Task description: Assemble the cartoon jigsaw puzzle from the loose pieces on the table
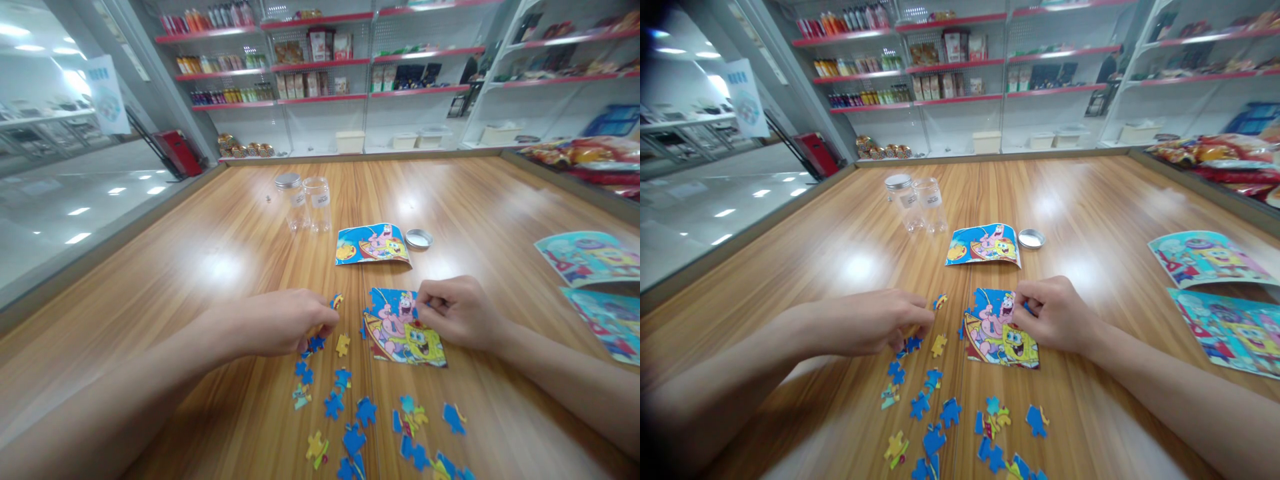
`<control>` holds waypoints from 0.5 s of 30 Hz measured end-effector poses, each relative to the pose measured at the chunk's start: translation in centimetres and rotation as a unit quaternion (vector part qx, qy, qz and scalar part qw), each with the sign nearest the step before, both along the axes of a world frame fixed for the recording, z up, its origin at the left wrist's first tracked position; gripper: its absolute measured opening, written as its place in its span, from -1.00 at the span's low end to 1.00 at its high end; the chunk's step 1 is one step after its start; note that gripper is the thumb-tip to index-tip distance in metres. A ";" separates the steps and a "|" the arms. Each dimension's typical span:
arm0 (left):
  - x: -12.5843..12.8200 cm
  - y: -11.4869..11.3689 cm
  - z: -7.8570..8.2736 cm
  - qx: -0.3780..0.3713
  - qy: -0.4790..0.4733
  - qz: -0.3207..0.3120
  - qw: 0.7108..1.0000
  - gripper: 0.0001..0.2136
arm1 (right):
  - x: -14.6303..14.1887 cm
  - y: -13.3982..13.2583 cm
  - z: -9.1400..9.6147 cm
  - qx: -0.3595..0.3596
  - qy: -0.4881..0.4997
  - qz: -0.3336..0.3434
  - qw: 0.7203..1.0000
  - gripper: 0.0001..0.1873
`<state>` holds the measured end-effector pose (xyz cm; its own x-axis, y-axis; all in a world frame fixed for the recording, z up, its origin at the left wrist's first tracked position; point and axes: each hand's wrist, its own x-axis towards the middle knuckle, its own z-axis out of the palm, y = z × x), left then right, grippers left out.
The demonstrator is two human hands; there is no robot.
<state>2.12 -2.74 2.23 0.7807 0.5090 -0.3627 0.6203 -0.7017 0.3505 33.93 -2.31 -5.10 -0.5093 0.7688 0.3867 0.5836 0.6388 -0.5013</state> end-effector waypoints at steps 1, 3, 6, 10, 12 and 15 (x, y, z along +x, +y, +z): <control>0.0 0.0 0.0 0.001 -0.001 0.000 1.000 -0.76 | 0.0 0.0 0.0 -0.001 0.000 0.000 1.000 -0.82; 0.1 -0.1 0.1 0.000 -0.006 0.002 1.000 -0.75 | 0.0 0.0 -0.1 -0.004 -0.001 -0.001 1.000 -0.82; 0.2 -0.2 0.2 0.003 -0.010 -0.002 1.000 -0.76 | 0.1 0.0 0.0 -0.007 -0.004 -0.004 1.000 -0.82; 0.2 -0.2 0.0 0.019 -0.024 -0.018 0.999 -0.78 | 0.1 -0.1 0.0 -0.004 -0.009 -0.003 1.000 -0.82; 0.1 -0.1 -0.1 0.022 -0.030 -0.017 0.999 -0.79 | 0.1 -0.1 0.0 -0.001 -0.008 -0.003 1.000 -0.82; 0.1 -0.1 -0.2 0.020 -0.031 -0.016 0.999 -0.78 | 0.0 -0.1 0.1 0.000 -0.007 -0.003 1.000 -0.81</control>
